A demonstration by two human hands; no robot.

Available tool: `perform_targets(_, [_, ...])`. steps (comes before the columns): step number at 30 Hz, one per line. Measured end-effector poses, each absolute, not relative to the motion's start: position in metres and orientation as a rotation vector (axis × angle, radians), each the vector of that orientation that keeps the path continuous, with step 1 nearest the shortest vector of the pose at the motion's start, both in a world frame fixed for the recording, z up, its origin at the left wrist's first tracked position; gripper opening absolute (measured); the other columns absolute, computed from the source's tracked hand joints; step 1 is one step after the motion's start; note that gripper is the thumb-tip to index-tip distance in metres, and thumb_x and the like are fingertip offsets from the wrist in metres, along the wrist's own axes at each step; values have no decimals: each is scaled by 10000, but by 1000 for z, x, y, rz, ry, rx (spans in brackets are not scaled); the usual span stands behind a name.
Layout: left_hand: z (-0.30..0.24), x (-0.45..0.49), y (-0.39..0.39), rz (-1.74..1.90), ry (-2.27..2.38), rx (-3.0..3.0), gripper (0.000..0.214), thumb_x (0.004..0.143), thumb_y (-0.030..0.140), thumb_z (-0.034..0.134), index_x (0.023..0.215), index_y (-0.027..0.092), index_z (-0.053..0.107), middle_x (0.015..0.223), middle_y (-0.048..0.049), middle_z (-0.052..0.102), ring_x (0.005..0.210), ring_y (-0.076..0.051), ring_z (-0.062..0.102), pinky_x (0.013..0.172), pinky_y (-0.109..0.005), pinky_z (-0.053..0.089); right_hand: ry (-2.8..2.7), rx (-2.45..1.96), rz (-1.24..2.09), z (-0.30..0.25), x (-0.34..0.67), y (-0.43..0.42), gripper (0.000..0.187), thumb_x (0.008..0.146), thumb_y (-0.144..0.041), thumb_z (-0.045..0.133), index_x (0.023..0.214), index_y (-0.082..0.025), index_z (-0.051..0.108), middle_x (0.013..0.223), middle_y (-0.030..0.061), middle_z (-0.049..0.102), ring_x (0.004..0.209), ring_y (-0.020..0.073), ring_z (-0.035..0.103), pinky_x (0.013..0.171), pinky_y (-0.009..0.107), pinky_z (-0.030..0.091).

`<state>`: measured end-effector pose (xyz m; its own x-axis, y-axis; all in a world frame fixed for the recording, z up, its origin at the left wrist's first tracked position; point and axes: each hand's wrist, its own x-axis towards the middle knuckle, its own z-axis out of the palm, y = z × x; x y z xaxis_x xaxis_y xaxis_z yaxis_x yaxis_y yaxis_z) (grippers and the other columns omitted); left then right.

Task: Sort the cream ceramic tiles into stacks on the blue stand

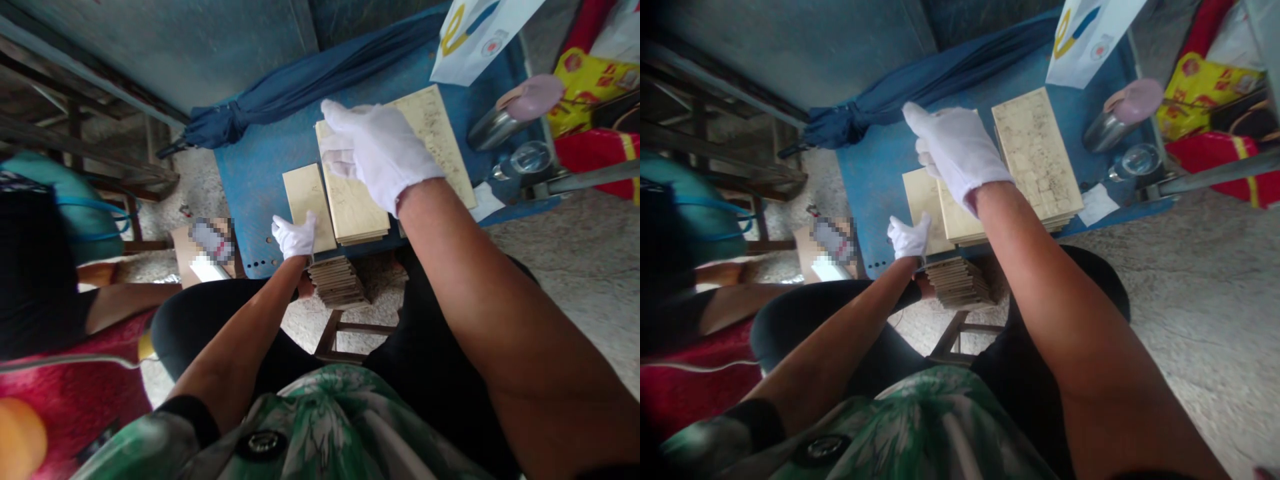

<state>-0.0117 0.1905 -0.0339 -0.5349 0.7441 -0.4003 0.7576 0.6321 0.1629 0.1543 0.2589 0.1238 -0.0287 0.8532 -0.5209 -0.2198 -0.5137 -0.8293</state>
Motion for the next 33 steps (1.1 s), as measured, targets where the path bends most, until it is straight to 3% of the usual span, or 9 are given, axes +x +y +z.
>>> perform_targets(2, [-20, -12, 152, -32, 2408, 1361, 939, 783, 547, 594, 1466, 20, 223, 1448, -222, 360, 1396, -276, 293, 1133, -321, 292, -707, -1456, 1678, 128, 155, 257, 249, 866, -355, 602, 654, -285, 494, 592, -28, 574, 732, 165, 649, 786, 330, 516])
perform_targets(3, [-14, -11, 130, -42, 2364, 1460, 888, 788, 516, 596, 1470, 67, 248, 1447, -189, 375, 1379, -264, 323, 1108, -314, 328, -706, -1460, 1676, 131, 155, 257, 251, 892, -333, 577, 660, -278, 496, 580, -33, 558, 707, 156, 642, 780, 328, 516])
perform_targets(5, [-4, -8, 82, -155, 2213, 1569, 730, 804, 469, 585, 1442, 200, 351, 1379, -121, 464, 1261, -250, 468, 1008, -320, 424, -702, -1458, 1681, 136, 155, 255, 263, 923, -319, 548, 670, -268, 496, 574, -41, 536, 696, 142, 633, 768, 315, 513])
perform_targets(8, [2, -5, 23, -463, 1791, 1668, 391, 862, 386, 519, 1233, 283, 585, 1209, -63, 601, 1137, -233, 552, 979, -334, 426, -702, -1452, 1704, 140, 156, 252, 285, 943, -323, 528, 668, -261, 489, 590, -46, 531, 693, 123, 618, 722, 278, 505])
perform_targets(12, [-3, -8, -7, -723, 1492, 1819, 443, 896, 401, 459, 1298, 228, 529, 1196, -106, 601, 1066, -283, 567, 911, -402, 437, -704, -1388, 1732, 140, 157, 250, 317, 942, -328, 538, 646, -246, 462, 613, -44, 527, 607, 101, 562, 616, 241, 462])
perform_targets(18, [-15, -7, -7, -805, 1364, 1994, 472, 890, 372, 473, 1309, 157, 448, 1201, -154, 552, 1080, -295, 520, 897, -392, 422, -738, -1318, 1742, 134, 154, 249, 363, 950, -368, 534, 647, -216, 404, 541, -71, 402, 509, 84, 448, 581, 241, 415])
perform_targets(24, [-18, -1, -13, -895, 1349, 1997, 437, 906, 192, 398, 1343, 200, 394, 1227, -145, 527, 1171, -281, 459, 931, -408, 403, -784, -1198, 1757, 127, 155, 250, 416, 952, -437, 508, 651, -219, 321, 523, -90, 317, 465, 65, 346, 524, 217, 331])
perform_targets(29, [-17, -2, -10, -906, 1351, 1989, 490, 877, 207, 449, 1360, 223, 370, 1253, -140, 505, 1152, -280, 473, 899, -393, 425, -789, -1131, 1854, 124, 159, 252, 519, 963, -534, 444, 650, -217, 180, 502, -103, 232, 445, 50, 268, 475, 206, 222])
perform_targets(33, [-16, -4, -8, -900, 1349, 1976, 549, 831, 230, 520, 1358, 250, 367, 1247, -123, 501, 1104, -269, 504, 863, -372, 444, -810, -1159, 1815, 126, 161, 250, 499, 953, -528, 471, 654, -219, 218, 509, -98, 276, 465, 58, 303, 488, 212, 252])
